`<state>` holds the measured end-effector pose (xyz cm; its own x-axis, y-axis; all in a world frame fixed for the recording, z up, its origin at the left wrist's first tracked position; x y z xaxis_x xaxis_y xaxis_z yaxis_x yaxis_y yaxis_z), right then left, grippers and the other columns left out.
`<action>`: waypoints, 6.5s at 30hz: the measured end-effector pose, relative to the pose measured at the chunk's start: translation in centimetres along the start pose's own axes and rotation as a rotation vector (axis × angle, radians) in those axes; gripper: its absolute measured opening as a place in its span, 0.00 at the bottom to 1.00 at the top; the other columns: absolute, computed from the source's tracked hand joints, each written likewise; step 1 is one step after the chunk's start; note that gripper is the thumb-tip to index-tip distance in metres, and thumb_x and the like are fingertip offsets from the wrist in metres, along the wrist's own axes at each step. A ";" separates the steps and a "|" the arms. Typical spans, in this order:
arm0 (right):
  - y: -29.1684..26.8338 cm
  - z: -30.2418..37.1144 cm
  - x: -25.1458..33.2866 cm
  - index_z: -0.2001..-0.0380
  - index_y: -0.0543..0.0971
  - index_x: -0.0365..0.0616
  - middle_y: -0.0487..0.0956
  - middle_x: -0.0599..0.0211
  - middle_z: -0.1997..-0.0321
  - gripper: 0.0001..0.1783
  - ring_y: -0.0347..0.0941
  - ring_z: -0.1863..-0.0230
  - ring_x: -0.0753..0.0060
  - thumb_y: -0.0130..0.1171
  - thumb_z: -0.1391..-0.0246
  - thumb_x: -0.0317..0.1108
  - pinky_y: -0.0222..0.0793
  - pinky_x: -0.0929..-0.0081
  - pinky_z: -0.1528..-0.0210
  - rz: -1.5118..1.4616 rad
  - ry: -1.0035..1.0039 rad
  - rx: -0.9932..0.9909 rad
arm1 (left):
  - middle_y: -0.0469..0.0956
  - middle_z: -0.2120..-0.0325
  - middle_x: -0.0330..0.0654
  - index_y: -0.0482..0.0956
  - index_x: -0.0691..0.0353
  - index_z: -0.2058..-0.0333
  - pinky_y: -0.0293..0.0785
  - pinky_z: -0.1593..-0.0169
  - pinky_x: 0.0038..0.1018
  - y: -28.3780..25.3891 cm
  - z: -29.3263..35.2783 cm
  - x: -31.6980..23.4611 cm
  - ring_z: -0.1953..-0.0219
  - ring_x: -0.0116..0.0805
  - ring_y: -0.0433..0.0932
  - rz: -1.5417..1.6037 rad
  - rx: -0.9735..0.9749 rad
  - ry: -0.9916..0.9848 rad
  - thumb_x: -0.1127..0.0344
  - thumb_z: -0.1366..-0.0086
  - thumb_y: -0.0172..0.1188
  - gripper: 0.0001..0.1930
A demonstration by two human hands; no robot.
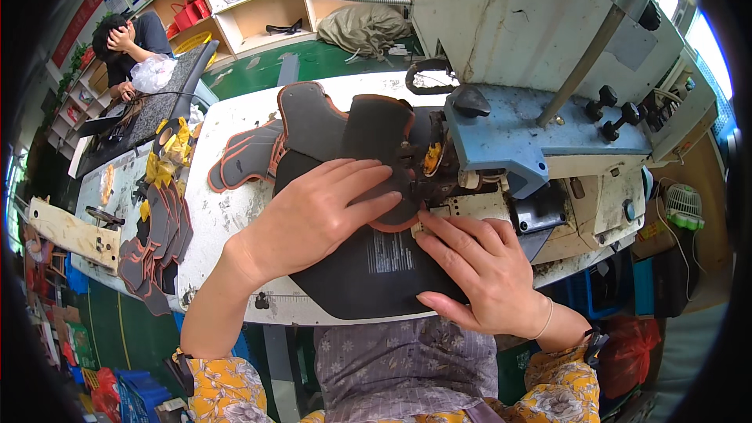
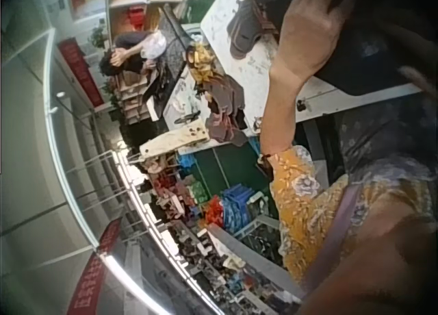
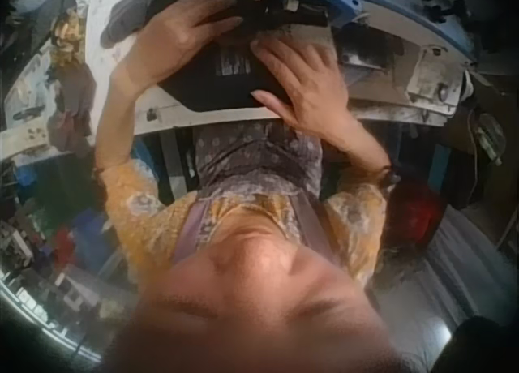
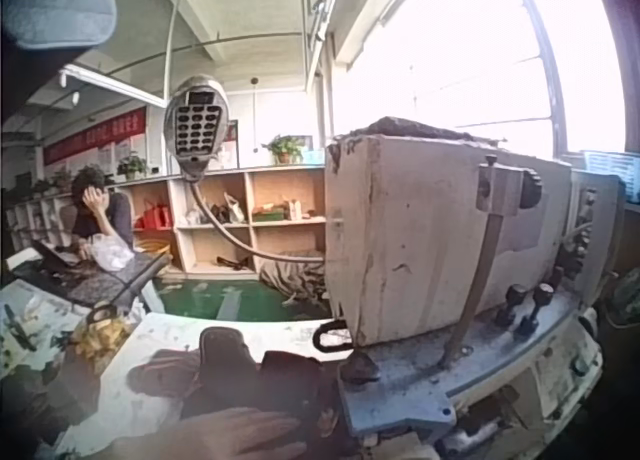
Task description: The person stitches the edges of shoe components using a sewing machine, repeatedly feeding each piece through the machine and stacking the pieces on the table.
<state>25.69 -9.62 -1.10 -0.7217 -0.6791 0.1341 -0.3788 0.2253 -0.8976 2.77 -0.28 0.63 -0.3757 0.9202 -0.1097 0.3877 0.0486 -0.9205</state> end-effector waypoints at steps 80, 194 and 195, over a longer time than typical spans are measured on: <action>1.1 0.4 0.1 0.62 0.84 0.34 0.82 0.56 0.49 0.14 0.82 0.53 0.59 0.71 0.53 0.29 0.80 0.70 0.54 -0.201 -0.073 -0.286 | 0.73 0.44 0.64 0.75 0.77 0.47 0.70 0.37 0.47 1.7 0.1 -8.5 0.41 0.61 0.72 -0.057 -0.090 -0.324 0.70 0.49 0.67 0.30; -0.6 0.1 0.3 0.50 0.83 0.41 0.81 0.55 0.47 0.24 0.81 0.56 0.58 0.64 0.56 0.25 0.81 0.68 0.57 -0.153 -0.061 -0.155 | 0.73 0.52 0.48 0.78 0.60 0.41 0.69 0.47 0.39 -3.8 5.1 -3.2 0.53 0.47 0.73 -0.006 -0.082 -0.185 0.58 0.48 0.73 0.34; -0.6 0.0 0.2 0.51 0.83 0.42 0.81 0.57 0.49 0.24 0.81 0.57 0.57 0.64 0.57 0.24 0.79 0.66 0.57 -0.158 -0.036 -0.187 | 0.74 0.45 0.52 0.76 0.62 0.40 0.69 0.40 0.42 -3.3 4.2 -3.7 0.44 0.51 0.74 0.137 -0.108 -0.108 0.57 0.48 0.72 0.36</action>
<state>25.81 -9.92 -0.51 -0.6252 -0.7397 0.2488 -0.5883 0.2372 -0.7731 -0.61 -5.46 2.47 -0.3989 0.8745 -0.2760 0.5276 -0.0273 -0.8490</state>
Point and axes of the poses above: each hand's wrist, its own z-axis away from the middle knuckle, its own y-axis out of the palm, x = y × z, the point moved 2 cm from there along -z, towards the middle knuckle
